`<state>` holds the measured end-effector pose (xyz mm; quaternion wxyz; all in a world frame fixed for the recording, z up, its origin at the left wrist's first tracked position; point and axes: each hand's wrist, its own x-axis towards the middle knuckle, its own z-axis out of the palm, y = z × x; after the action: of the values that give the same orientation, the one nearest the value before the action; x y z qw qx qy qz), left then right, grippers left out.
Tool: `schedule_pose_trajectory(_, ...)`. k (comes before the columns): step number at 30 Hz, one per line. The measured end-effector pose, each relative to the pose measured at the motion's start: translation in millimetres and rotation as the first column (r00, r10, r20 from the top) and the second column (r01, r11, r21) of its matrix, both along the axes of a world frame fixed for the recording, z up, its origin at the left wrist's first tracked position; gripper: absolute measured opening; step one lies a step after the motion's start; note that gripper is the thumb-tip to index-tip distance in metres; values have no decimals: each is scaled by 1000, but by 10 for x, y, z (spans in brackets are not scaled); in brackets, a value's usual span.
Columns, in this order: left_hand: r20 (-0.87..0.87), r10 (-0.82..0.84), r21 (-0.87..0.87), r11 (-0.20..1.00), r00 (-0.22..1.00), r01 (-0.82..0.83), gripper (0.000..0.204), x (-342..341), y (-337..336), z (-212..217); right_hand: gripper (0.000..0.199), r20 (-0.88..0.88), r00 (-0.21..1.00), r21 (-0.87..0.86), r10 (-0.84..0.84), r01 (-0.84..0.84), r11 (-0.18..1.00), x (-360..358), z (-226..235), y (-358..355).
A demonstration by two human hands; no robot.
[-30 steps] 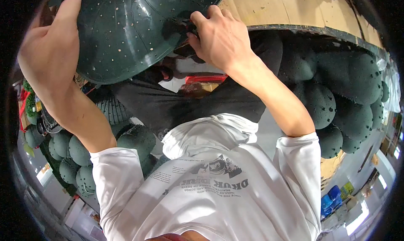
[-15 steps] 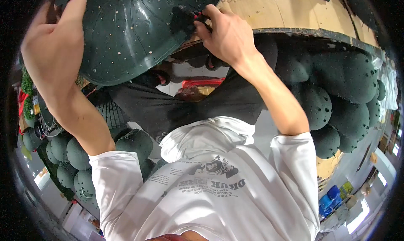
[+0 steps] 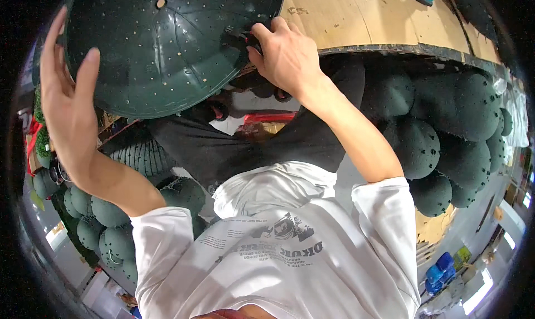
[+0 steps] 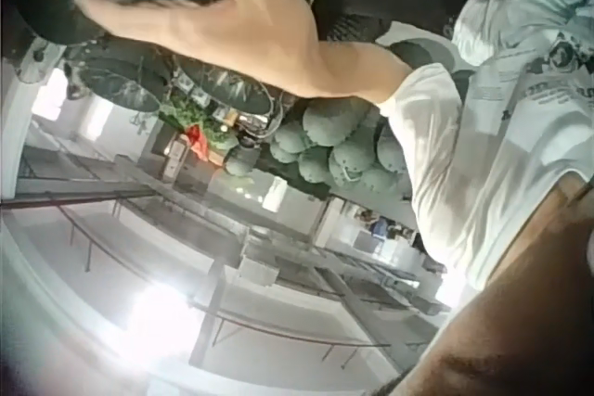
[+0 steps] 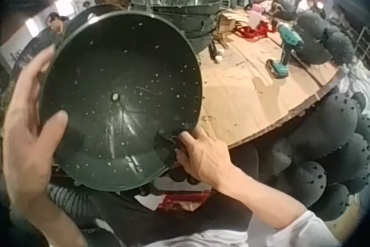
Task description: Assembling artificial plant components by inserting and trimming green plastic foliage into a hemispherical base using pliers.
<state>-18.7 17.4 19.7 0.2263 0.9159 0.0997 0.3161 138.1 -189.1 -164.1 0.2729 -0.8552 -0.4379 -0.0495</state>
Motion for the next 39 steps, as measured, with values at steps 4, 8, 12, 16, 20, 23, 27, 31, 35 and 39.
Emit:
schedule_pose_trajectory(4,291,185,-166,976,939,-141,45,-51,79,-441,33,28,999,-45,-33,34,998,-18,47,53)
schedule_pose_trajectory(8,466,350,-224,935,813,-275,47,78,80,-416,30,-24,997,128,-79,82,988,44,136,-133)
schedule_pose_trajectory(12,612,301,-22,931,732,-364,42,-3,123,-118,29,-69,986,215,-154,165,963,0,212,-306)
schedule_pose_trajectory(16,717,29,330,865,696,-377,41,23,335,-11,32,-2,985,156,-175,173,972,-24,84,-379)
schedule_pose_trajectory(20,637,-312,669,679,705,-304,41,221,384,-78,34,86,980,142,-177,164,976,18,-95,-443)
schedule_pose_trajectory(23,506,-388,787,574,770,-228,43,243,498,-63,34,104,981,220,-166,140,965,20,-86,-424)
schedule_pose_trajectory(27,542,-390,725,665,744,-179,42,365,426,-246,33,28,985,144,-172,167,975,52,-127,-457)
schedule_pose_trajectory(31,333,-303,758,650,893,-61,41,326,439,-527,31,119,966,246,-228,194,950,70,-129,-478)
schedule_pose_trajectory(35,305,-294,754,655,906,-41,42,374,487,-654,32,94,972,198,-214,192,961,98,-122,-483)
schedule_pose_trajectory(39,418,-259,746,645,871,-166,43,423,581,-456,35,2,973,211,-232,226,951,91,-85,-514)
